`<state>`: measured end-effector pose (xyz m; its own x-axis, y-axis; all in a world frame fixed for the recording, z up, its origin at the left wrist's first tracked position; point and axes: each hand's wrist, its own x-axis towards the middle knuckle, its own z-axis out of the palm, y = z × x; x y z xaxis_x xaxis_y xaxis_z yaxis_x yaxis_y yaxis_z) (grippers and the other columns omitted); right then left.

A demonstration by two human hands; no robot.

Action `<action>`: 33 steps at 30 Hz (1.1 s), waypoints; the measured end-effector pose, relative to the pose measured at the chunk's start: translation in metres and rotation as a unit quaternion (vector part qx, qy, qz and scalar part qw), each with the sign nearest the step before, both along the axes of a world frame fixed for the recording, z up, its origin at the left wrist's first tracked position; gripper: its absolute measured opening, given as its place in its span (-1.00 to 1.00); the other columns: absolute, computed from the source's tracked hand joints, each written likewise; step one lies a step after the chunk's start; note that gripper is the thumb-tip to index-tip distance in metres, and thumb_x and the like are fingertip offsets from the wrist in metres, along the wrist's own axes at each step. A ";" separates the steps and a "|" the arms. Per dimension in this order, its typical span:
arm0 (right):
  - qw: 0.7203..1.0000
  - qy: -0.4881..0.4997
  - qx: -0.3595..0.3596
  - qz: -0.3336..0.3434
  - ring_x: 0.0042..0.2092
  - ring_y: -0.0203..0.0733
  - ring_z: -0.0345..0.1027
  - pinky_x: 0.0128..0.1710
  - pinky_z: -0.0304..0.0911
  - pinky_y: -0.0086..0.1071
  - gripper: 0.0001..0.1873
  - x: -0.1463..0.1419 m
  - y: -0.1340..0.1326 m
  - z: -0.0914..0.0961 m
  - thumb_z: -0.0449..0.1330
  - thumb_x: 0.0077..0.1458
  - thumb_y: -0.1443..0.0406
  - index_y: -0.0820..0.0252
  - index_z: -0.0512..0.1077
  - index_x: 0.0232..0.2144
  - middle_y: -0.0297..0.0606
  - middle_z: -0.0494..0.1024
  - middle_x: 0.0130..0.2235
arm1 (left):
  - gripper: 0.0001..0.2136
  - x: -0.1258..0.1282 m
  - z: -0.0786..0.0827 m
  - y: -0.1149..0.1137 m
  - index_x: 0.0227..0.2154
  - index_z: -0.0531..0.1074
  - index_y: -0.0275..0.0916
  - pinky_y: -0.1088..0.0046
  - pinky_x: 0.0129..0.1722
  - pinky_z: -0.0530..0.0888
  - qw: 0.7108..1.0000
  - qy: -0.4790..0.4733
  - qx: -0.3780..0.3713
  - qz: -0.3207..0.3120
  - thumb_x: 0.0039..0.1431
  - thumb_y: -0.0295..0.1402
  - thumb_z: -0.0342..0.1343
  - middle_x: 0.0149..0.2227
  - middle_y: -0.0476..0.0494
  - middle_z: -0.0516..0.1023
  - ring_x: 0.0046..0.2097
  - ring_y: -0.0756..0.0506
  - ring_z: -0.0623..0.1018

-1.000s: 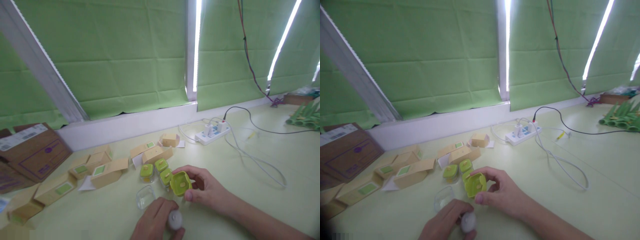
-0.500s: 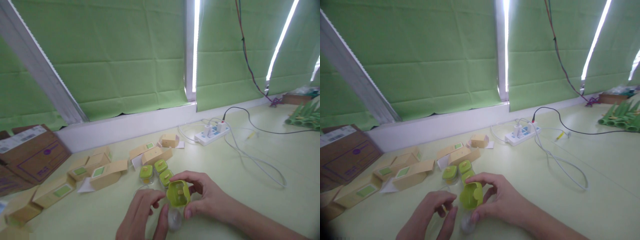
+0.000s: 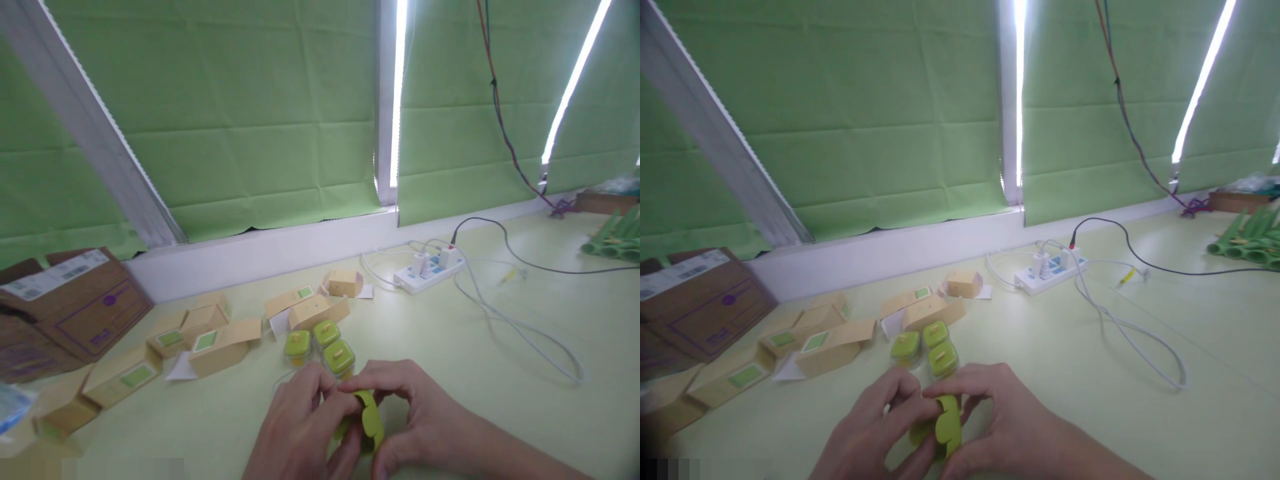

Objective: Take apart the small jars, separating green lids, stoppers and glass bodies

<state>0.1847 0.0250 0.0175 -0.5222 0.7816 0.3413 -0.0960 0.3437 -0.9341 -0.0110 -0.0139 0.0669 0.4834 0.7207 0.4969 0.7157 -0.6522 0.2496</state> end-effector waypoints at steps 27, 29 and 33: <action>0.997 -0.035 0.064 0.002 -0.27 -0.08 0.54 -0.21 0.39 -0.39 -0.34 0.004 0.001 0.009 0.58 -0.30 0.15 0.06 0.62 -0.05 -0.31 0.68 -0.28 | -0.81 -0.011 -0.001 0.000 -0.30 0.52 -0.12 0.43 -0.41 0.50 0.999 0.036 0.032 -0.023 0.10 -0.56 0.17 -0.36 -0.03 0.53 -0.36 -0.08 0.56; 0.997 -0.041 0.069 0.003 -0.29 -0.10 0.54 -0.22 0.39 -0.42 -0.36 0.002 0.000 0.009 0.57 -0.29 0.15 0.04 0.63 -0.06 -0.34 0.68 -0.29 | -0.82 -0.008 -0.003 0.000 -0.36 0.51 -0.14 0.41 -0.43 0.47 0.998 0.046 0.039 -0.016 0.09 -0.58 0.15 -0.38 -0.04 0.52 -0.37 -0.10 0.55; 0.996 -0.054 0.078 0.001 -0.28 -0.13 0.54 -0.23 0.37 -0.45 -0.32 0.003 -0.002 0.007 0.57 -0.28 0.17 -0.02 0.60 -0.01 -0.37 0.68 -0.29 | -0.80 -0.005 -0.005 -0.001 -0.37 0.48 -0.16 0.37 -0.44 0.45 0.997 0.063 0.039 -0.015 0.01 -0.61 0.12 -0.39 -0.07 0.54 -0.35 -0.14 0.54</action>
<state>0.1873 0.0234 0.0244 -0.5634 0.7229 0.4001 0.0009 0.4848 -0.8746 -0.0162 -0.0154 0.0621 0.5656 0.6673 0.4846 0.7187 -0.6870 0.1071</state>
